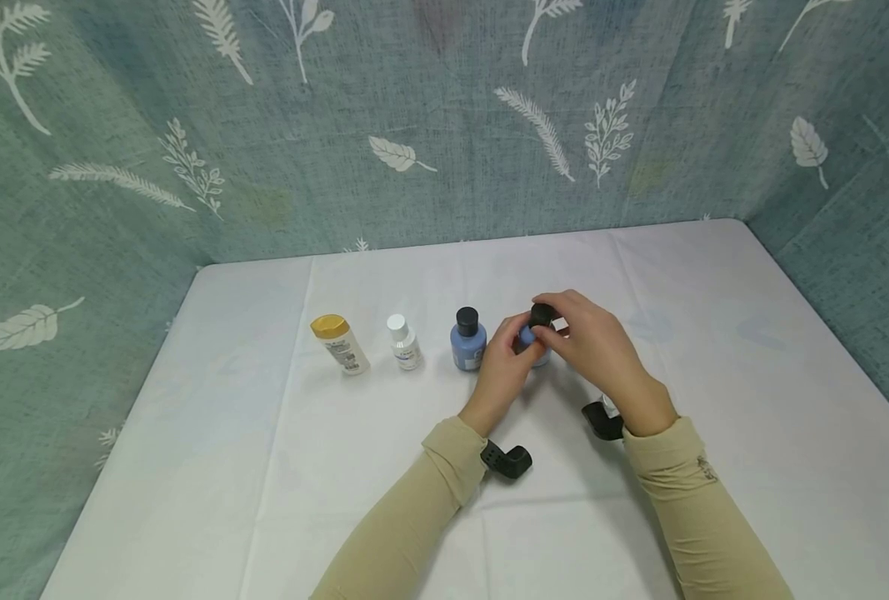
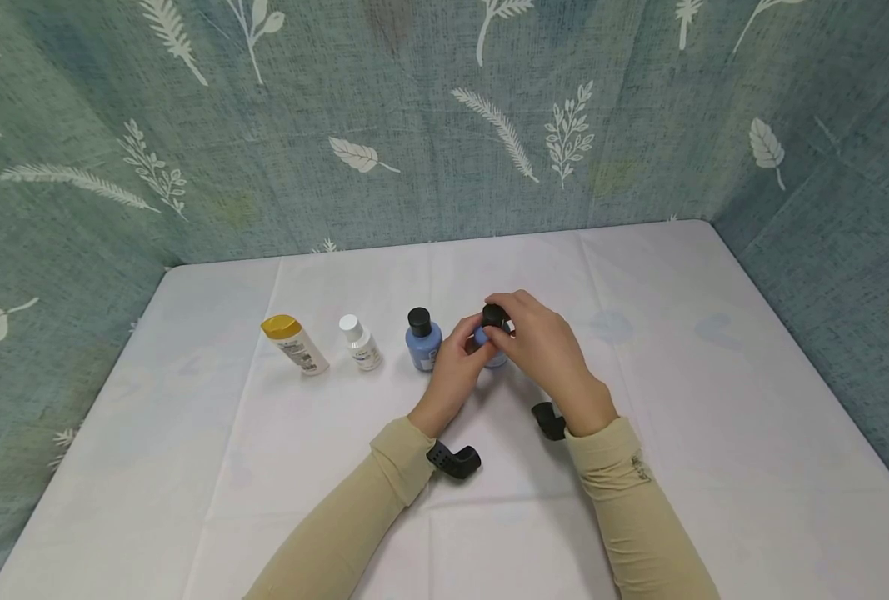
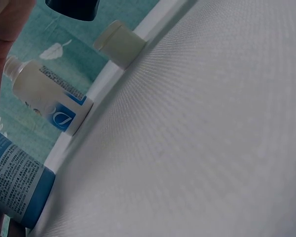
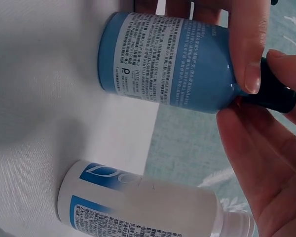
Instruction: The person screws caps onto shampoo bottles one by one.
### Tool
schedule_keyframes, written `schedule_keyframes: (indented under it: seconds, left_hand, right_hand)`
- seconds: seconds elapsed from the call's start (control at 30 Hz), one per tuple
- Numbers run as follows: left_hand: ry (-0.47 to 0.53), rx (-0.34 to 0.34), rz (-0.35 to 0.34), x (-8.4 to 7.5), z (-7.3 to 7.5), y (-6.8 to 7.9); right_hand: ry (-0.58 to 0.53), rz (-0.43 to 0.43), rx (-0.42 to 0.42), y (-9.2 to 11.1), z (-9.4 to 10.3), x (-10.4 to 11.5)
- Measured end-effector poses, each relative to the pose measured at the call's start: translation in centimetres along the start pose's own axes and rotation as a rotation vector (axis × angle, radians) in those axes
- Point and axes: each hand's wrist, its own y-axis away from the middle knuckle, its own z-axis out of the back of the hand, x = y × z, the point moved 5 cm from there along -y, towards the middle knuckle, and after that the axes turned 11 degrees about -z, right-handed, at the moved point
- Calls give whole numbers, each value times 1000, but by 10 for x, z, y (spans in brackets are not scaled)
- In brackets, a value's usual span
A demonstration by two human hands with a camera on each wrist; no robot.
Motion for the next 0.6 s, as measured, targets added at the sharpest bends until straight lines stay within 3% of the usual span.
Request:
schedule_keyframes:
  seconds: [0.2, 0.43, 0.6]
  left_hand:
    - [1, -5, 1, 3, 0, -1]
    - [-8, -10, 11, 34, -4, -3]
    - [-34, -16, 3, 37, -4, -4]
  right_hand:
    - [6, -7, -10, 0, -1, 0]
    - [24, 22, -13, 1, 0, 1]
    - [33, 30, -5, 2, 0, 1]
